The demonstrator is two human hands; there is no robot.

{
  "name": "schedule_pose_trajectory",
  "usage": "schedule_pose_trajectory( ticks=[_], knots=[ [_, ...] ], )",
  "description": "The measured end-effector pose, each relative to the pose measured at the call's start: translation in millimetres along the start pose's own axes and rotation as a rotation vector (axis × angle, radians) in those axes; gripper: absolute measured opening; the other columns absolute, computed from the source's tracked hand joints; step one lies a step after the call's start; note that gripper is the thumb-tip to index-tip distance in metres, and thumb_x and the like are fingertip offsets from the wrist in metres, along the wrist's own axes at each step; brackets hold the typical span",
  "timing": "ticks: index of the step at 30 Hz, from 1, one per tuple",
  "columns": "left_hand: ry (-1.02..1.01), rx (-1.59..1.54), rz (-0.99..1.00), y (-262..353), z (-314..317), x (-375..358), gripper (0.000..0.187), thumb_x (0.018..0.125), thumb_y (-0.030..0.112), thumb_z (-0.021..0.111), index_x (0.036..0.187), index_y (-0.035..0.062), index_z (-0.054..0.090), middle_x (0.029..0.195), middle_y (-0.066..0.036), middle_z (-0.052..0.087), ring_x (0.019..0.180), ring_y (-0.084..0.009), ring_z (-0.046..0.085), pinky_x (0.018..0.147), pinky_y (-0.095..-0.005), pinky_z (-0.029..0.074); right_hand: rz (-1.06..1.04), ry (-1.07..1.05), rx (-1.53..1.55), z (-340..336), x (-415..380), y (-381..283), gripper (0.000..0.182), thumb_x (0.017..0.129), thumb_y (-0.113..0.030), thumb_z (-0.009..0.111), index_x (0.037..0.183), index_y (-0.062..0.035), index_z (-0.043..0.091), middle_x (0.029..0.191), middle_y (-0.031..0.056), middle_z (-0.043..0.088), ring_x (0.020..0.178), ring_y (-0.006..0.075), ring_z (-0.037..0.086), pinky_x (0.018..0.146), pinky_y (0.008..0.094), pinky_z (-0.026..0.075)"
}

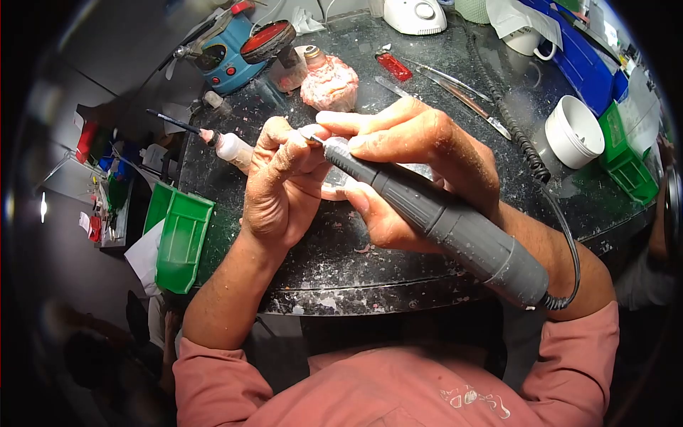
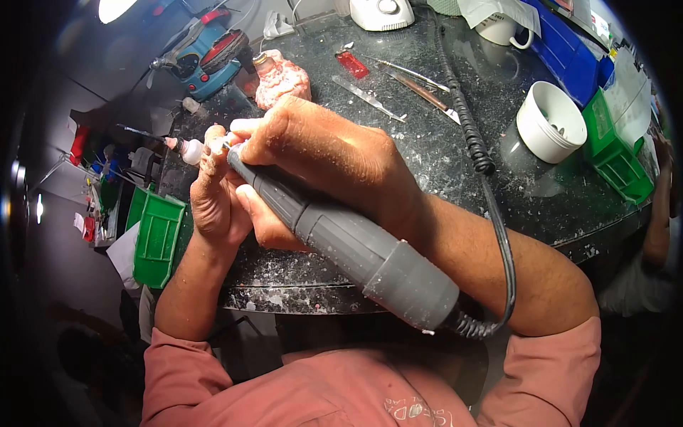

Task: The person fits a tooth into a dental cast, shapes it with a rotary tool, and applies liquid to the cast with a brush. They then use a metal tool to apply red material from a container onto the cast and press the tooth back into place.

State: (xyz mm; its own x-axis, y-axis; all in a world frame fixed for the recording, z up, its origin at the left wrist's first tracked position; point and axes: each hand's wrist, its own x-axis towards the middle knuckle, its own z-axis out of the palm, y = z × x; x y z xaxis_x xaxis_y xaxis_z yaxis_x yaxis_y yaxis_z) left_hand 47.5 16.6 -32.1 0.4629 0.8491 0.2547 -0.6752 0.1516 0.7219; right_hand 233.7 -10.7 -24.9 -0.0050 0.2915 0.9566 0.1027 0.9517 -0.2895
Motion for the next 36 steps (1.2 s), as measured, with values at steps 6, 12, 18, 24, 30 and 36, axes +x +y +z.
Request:
schedule_pose_trajectory(
  ticks=[6,12,18,24,30,36],
  knots=[
    [0.065,0.036,0.007,-1,6,0,0.008,0.094,0.009,0.064,0.093,0.0120,0.056,0.104,-0.009,0.070,0.090,-0.0113,0.064,0.086,-0.0335,0.056,0.018,-0.013,-0.007,-1,-1,-3,0.042,0.062,0.000,0.080,0.100,-0.0026,0.062,0.094,0.0143,0.064,0.093,0.0287,0.068,0.083,0.0343,0.055],
    [0.017,-0.011,-0.012,0,9,-1,0.008,0.095,0.009,0.063,0.094,0.0120,0.056,0.104,-0.009,0.069,0.092,-0.0135,0.065,0.088,-0.0364,0.058,0.011,-0.047,0.031,-2,-3,-1,0.044,0.062,0.000,0.079,0.101,-0.0027,0.061,0.096,0.0150,0.063,0.093,0.0292,0.067,0.082,0.0335,0.055],
    [-0.029,0.067,0.044,2,1,1,0.012,0.091,0.006,0.066,0.096,0.0118,0.056,0.106,-0.013,0.070,0.095,-0.0158,0.066,0.092,-0.0361,0.054,0.012,-0.031,-0.001,-2,0,-2,0.040,0.062,0.000,0.079,0.098,-0.0034,0.062,0.095,0.0136,0.063,0.090,0.0282,0.067,0.081,0.0331,0.054],
    [-0.024,0.068,0.050,4,-6,2,0.013,0.090,0.002,0.066,0.096,0.0104,0.057,0.103,-0.016,0.071,0.098,-0.0214,0.069,0.094,-0.0374,0.052,0.050,-0.049,0.015,-3,0,-3,0.035,0.065,0.000,0.078,0.096,-0.0033,0.062,0.094,0.0127,0.064,0.089,0.0245,0.068,0.080,0.0329,0.055],
    [-0.013,0.111,0.089,3,7,2,0.012,0.088,-0.001,0.066,0.098,0.0021,0.060,0.102,-0.020,0.070,0.097,-0.0294,0.070,0.091,-0.0402,0.057,0.160,-0.088,0.056,-14,8,-7,0.047,0.085,-0.006,0.076,0.123,0.0029,0.050,0.105,0.0136,0.064,0.095,0.0190,0.068,0.087,0.0326,0.054],
    [-0.010,0.313,0.227,0,6,-1,0.018,0.088,-0.005,0.064,0.106,-0.0023,0.064,0.103,-0.018,0.070,0.098,-0.0247,0.069,0.092,-0.0375,0.056,0.132,-0.105,-0.053,-11,3,2,0.042,0.079,0.004,0.077,0.117,-0.0006,0.057,0.106,0.0108,0.067,0.087,0.0139,0.067,0.077,0.0268,0.056]
  ],
)
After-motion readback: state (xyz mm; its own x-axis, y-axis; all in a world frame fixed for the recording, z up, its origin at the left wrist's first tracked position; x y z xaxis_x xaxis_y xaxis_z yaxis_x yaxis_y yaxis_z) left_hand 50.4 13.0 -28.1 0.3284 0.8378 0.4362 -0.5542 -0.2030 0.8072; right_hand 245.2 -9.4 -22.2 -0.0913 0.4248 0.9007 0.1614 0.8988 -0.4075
